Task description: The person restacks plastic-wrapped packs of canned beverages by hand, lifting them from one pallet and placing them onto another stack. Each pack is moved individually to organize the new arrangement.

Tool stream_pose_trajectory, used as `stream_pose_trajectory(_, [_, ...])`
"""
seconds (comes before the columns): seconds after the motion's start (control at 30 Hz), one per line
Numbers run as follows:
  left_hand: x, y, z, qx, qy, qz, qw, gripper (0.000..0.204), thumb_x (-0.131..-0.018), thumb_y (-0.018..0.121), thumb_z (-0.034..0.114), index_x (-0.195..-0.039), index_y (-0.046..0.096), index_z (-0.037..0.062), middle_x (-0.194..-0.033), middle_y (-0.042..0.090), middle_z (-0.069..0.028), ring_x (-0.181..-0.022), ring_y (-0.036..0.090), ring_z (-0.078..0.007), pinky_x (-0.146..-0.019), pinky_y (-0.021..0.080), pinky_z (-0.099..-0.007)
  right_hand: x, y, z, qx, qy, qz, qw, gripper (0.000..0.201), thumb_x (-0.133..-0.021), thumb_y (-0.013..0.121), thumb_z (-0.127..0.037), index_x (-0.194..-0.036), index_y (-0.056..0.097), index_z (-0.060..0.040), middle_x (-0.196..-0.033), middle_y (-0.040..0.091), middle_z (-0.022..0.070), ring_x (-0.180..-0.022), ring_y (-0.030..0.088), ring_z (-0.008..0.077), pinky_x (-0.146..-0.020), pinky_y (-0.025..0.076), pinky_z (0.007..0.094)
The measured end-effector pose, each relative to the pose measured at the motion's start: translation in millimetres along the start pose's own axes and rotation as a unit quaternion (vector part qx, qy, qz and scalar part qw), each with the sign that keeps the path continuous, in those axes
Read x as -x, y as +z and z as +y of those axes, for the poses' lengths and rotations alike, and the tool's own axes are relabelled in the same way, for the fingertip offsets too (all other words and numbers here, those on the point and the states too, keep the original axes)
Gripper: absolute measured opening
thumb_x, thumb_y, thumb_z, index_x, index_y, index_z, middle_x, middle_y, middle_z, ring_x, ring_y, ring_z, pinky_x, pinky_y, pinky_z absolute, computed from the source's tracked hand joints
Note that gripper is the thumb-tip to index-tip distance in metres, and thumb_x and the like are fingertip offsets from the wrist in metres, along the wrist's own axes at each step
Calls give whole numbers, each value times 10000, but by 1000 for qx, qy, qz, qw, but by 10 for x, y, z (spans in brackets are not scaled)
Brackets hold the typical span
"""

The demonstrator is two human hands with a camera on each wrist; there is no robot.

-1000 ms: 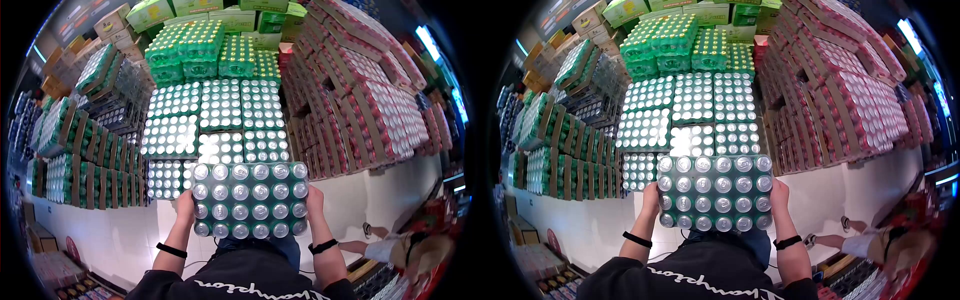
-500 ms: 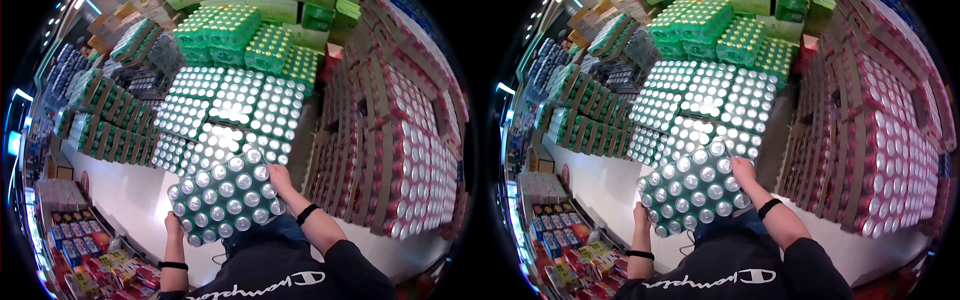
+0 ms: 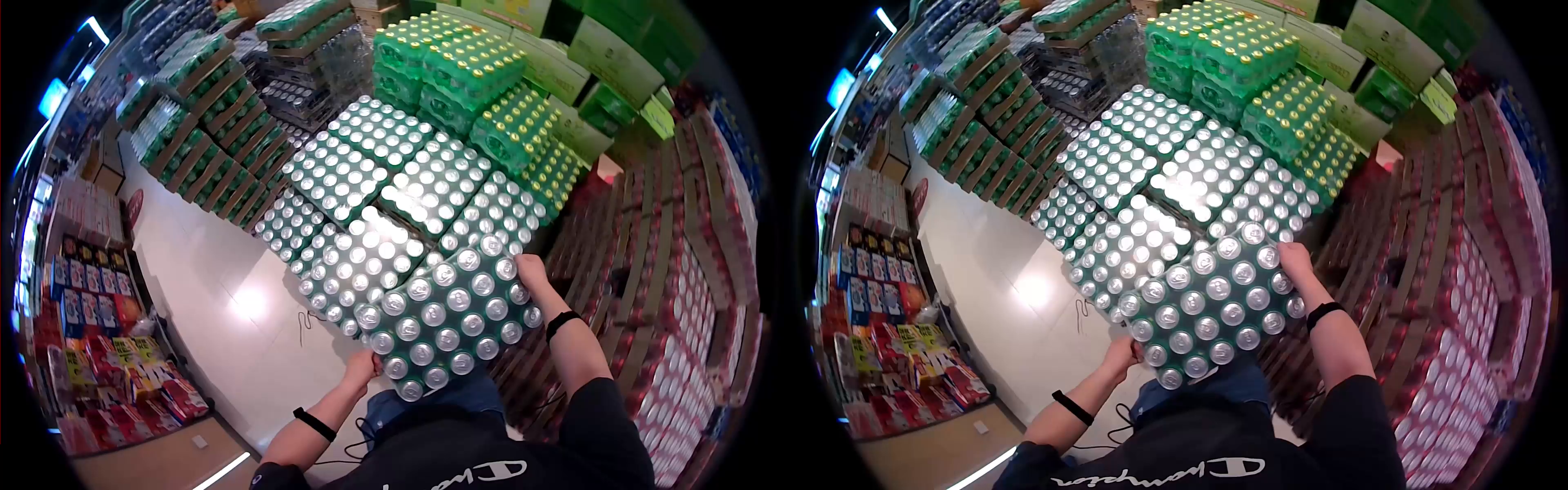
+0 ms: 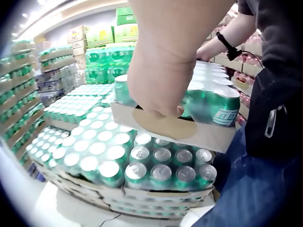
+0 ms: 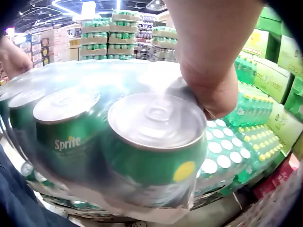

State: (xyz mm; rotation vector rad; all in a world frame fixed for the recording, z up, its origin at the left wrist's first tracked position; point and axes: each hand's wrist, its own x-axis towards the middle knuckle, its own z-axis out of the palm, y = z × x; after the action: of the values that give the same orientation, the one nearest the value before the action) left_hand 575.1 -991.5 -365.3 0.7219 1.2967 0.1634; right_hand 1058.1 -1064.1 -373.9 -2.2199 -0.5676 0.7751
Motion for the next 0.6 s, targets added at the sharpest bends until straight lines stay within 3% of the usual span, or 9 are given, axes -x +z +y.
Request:
stream_pose_trajectory(0.17, [-175,1111,362,53,-122,-20,991,240,-886,443,224,-759,550,52,-750,586,-91,-682,554,-191,-623,462,-277,-1187,-503,-13,72,-30,6,997,336,-815,558,-315,-866,687,-8,-738,661,166,-729,651,276,-690,483,379])
stream_pose_trajectory(0.27, [-507,1621,429,79,-159,-31,984,225,-889,434,217,-754,531,67,-781,578,-77,-750,560,-195,-698,456,-310,-1670,-742,-221,90,-33,-12,995,307,-835,580,-262,-830,674,30,-713,647,92,-696,606,173,-669,468,329])
stream_pose_trajectory(0.37, [-747,2099,661,107,-165,-1,980,201,-880,438,206,-759,533,76,-770,569,-68,-745,550,-191,-700,449,-307,-2340,-873,-74,86,-39,-31,995,309,-831,579,-261,-867,677,30,-732,660,114,-723,620,189,-691,474,335])
stream_pose_trajectory(0.43, [-996,2283,684,128,-146,-9,981,179,-879,441,186,-767,528,78,-776,569,-63,-743,547,-182,-694,451,-301,-2669,-888,5,37,-78,1,996,342,-811,558,-298,-848,650,29,-769,644,216,-741,646,311,-703,480,391])
stream_pose_trajectory(0.6, [-1461,2731,914,135,-111,59,983,117,-840,438,31,-780,535,55,-732,559,-67,-634,514,-147,-542,417,-249,-3352,-912,-9,57,-89,2,994,355,-824,538,-305,-833,636,36,-750,623,227,-714,619,324,-696,469,397])
